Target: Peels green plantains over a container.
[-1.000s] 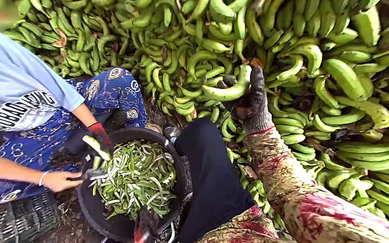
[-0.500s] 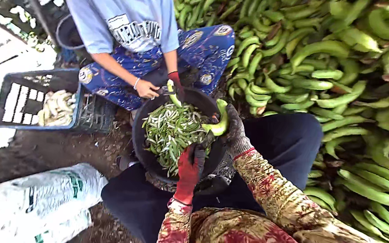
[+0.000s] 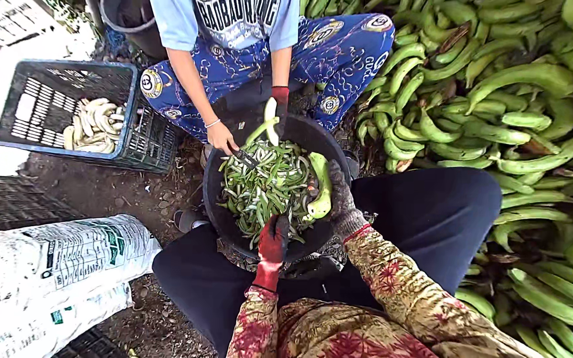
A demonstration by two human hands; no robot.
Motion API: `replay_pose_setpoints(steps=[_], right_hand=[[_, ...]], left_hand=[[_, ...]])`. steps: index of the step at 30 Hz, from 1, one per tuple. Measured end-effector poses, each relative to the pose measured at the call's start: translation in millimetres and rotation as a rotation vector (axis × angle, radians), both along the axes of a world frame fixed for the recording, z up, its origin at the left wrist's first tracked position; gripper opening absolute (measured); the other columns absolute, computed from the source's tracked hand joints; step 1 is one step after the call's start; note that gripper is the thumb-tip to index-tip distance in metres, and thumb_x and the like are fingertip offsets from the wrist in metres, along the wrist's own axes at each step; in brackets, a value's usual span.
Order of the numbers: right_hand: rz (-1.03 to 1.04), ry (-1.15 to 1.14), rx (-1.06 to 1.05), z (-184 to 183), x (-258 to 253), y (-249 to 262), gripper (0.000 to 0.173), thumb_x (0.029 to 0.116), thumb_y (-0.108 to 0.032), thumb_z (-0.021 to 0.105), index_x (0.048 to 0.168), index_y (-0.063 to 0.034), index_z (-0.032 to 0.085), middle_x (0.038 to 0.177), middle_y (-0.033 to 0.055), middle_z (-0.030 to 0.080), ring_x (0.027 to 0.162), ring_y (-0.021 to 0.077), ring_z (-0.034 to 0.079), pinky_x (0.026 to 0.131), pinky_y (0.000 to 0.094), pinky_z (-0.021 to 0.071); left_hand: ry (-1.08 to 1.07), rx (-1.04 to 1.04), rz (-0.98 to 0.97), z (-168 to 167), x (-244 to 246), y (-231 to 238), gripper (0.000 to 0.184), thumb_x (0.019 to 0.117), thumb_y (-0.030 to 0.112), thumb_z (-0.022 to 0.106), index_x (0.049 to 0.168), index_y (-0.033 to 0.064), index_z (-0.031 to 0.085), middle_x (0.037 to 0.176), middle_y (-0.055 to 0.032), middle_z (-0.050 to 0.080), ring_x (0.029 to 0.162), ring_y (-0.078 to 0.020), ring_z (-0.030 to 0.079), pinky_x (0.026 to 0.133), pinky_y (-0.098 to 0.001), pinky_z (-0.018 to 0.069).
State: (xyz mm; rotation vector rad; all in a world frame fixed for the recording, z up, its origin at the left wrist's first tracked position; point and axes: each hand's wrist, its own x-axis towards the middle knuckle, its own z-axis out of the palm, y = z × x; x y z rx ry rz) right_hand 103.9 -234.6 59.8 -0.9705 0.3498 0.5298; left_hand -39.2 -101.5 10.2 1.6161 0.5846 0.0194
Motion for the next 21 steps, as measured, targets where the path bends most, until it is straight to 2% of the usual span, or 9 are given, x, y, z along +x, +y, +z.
replay_pose_setpoints(steps=[2,4,8,11,14,15,18,19,21], right_hand=[[0.057,0.0,-0.135,-2,3,-3,0.054,0.1009,-0.064,0.044,0.13,-0.0209,0.056,0.089,0.0019,0.067,0.069,0.0145,0.065,0.061,0.0345,0.0589],[0.151,-0.012,-0.256,-2,6,-5,0.057,0.1017,-0.063,0.044,0.138,-0.02,0.055,0.1,0.0046,0.07,0.077,0.0166,0.067,0.065,0.0367,0.0598],[0.268,-0.078,-0.351,8,8,-6,0.056,0.1025,-0.063,0.041,0.134,-0.0191,0.059,0.103,0.0037,0.071,0.082,0.0157,0.069,0.069,0.0365,0.0606],[0.323,-0.146,-0.412,18,10,-5,0.056,0.1047,-0.058,0.039,0.143,-0.0201,0.053,0.119,0.0042,0.07,0.096,0.0169,0.069,0.079,0.0391,0.0602],[0.326,-0.074,-0.349,18,9,5,0.05,0.1062,-0.055,0.039,0.139,-0.0207,0.054,0.106,0.0039,0.071,0.078,0.0153,0.068,0.064,0.0326,0.0584],[0.321,-0.036,-0.316,14,7,8,0.052,0.1054,-0.057,0.039,0.137,-0.0194,0.055,0.103,0.0045,0.071,0.077,0.0157,0.068,0.064,0.0333,0.0586],[0.282,0.106,-0.327,9,-9,16,0.06,0.1034,-0.062,0.041,0.13,-0.0109,0.059,0.098,0.0086,0.07,0.081,0.0186,0.068,0.071,0.0382,0.0589],[0.258,0.166,-0.312,6,-16,20,0.055,0.1054,-0.056,0.042,0.129,-0.009,0.058,0.096,0.0098,0.067,0.079,0.0191,0.066,0.069,0.0376,0.0574],[0.251,0.26,-0.258,-2,-32,23,0.047,0.1088,-0.046,0.04,0.13,-0.0071,0.056,0.094,0.0119,0.066,0.075,0.0201,0.065,0.065,0.0362,0.0571]], left_hand=[[-0.051,-0.089,-0.048,13,-3,5,0.048,0.1032,0.042,0.049,0.127,0.0031,0.063,0.101,-0.0032,0.069,0.083,-0.0074,0.065,0.073,-0.0282,0.0577],[-0.111,-0.082,-0.187,34,2,13,0.046,0.1057,0.039,0.047,0.133,0.0043,0.06,0.109,-0.0024,0.069,0.089,-0.0059,0.065,0.077,-0.0261,0.0569],[-0.09,0.166,-0.481,69,7,37,0.05,0.106,0.048,0.042,0.135,0.0137,0.064,0.117,-0.0004,0.072,0.104,-0.0076,0.067,0.095,-0.0359,0.0545],[-0.043,0.294,-0.576,82,9,44,0.054,0.1057,0.054,0.037,0.135,0.0181,0.065,0.121,-0.0011,0.071,0.111,-0.0112,0.066,0.1,-0.0426,0.0522],[-0.016,0.341,-0.551,76,12,43,0.053,0.1061,0.052,0.037,0.137,0.0187,0.064,0.126,-0.0029,0.07,0.117,-0.0137,0.065,0.104,-0.0436,0.0502],[0.011,0.387,-0.519,73,14,40,0.052,0.1057,0.051,0.039,0.138,0.0194,0.063,0.125,-0.0045,0.07,0.115,-0.0165,0.066,0.102,-0.0453,0.0507],[0.073,0.69,-0.346,55,23,27,0.043,0.1018,0.038,0.052,0.138,0.0173,0.064,0.12,-0.0182,0.069,0.109,-0.0373,0.067,0.094,-0.0596,0.0507],[0.109,0.795,-0.278,47,29,25,0.044,0.0981,0.034,0.059,0.138,0.0173,0.064,0.122,-0.023,0.067,0.11,-0.0444,0.065,0.092,-0.0648,0.0482],[0.193,0.944,-0.154,34,44,29,0.051,0.0924,0.033,0.067,0.141,0.0196,0.062,0.127,-0.027,0.063,0.115,-0.0505,0.059,0.093,-0.0685,0.0438]])
